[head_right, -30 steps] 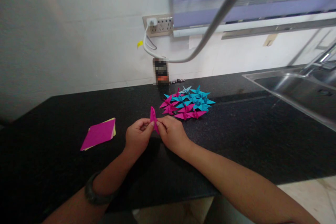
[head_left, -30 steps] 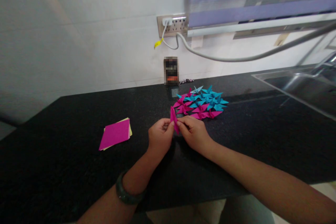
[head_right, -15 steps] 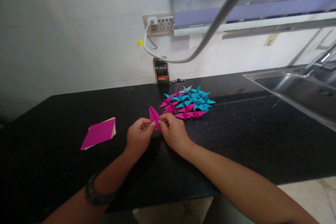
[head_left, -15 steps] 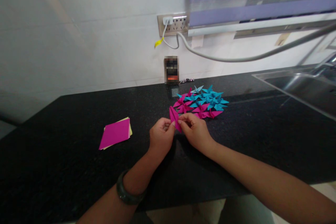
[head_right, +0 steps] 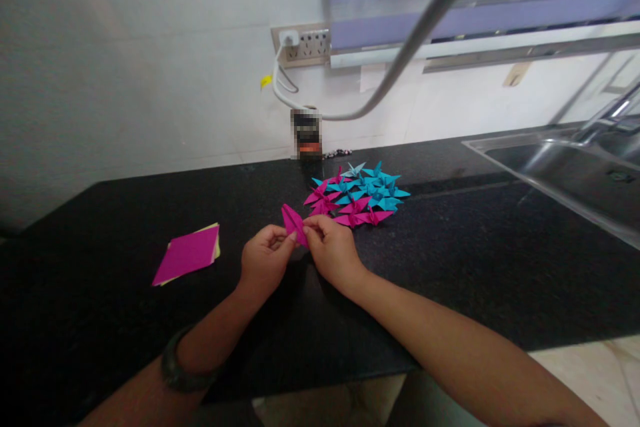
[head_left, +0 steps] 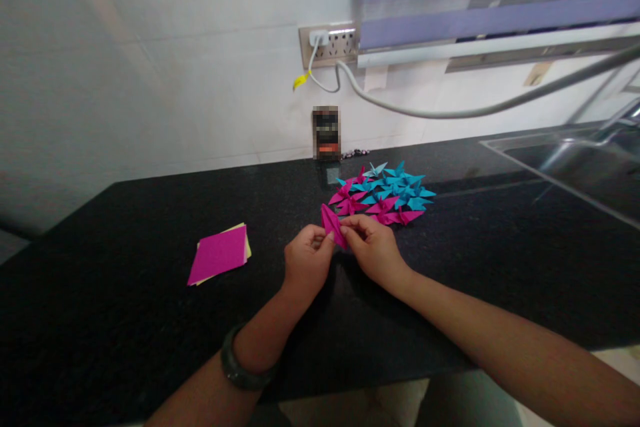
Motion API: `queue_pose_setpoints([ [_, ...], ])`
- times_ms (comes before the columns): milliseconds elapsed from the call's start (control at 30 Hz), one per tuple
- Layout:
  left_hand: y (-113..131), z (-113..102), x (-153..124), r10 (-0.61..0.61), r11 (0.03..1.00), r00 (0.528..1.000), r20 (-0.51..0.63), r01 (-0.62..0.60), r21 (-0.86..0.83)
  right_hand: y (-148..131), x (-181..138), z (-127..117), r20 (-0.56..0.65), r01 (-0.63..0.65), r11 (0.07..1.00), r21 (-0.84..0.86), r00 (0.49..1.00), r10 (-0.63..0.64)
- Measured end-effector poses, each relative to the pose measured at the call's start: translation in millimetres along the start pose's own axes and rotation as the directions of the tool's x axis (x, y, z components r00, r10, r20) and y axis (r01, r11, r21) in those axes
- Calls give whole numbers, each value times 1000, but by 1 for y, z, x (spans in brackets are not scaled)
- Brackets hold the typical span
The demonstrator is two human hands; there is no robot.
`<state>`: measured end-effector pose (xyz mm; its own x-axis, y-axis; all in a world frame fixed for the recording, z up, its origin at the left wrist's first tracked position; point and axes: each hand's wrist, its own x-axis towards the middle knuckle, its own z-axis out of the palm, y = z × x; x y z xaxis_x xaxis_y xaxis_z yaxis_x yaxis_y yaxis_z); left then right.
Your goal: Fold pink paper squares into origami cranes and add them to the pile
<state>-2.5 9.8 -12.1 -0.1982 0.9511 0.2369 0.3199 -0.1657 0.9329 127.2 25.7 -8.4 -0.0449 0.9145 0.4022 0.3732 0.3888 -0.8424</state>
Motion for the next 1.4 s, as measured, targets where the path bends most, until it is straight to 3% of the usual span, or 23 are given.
queue_pose_setpoints([
  [300, 2, 1, -1, -2, 1000, 1000, 12, 2, 13, 3, 1, 0, -3, -14, 998, 56, 1000, 14],
  [467, 4, -1, -1, -5, 1000, 999, 32, 5, 7, 0, 2, -1, -15, 41, 998, 45, 999, -40],
  [767, 6, 0, -2, -11, 1000, 999, 32, 11, 2, -2, 2, 0, -8, -38, 993, 113, 999, 39],
  [1400, 1, -1, -1, -11, 1000, 999, 47, 9, 25, -2, 1, -1, -22, 73, 997, 34, 997, -72],
])
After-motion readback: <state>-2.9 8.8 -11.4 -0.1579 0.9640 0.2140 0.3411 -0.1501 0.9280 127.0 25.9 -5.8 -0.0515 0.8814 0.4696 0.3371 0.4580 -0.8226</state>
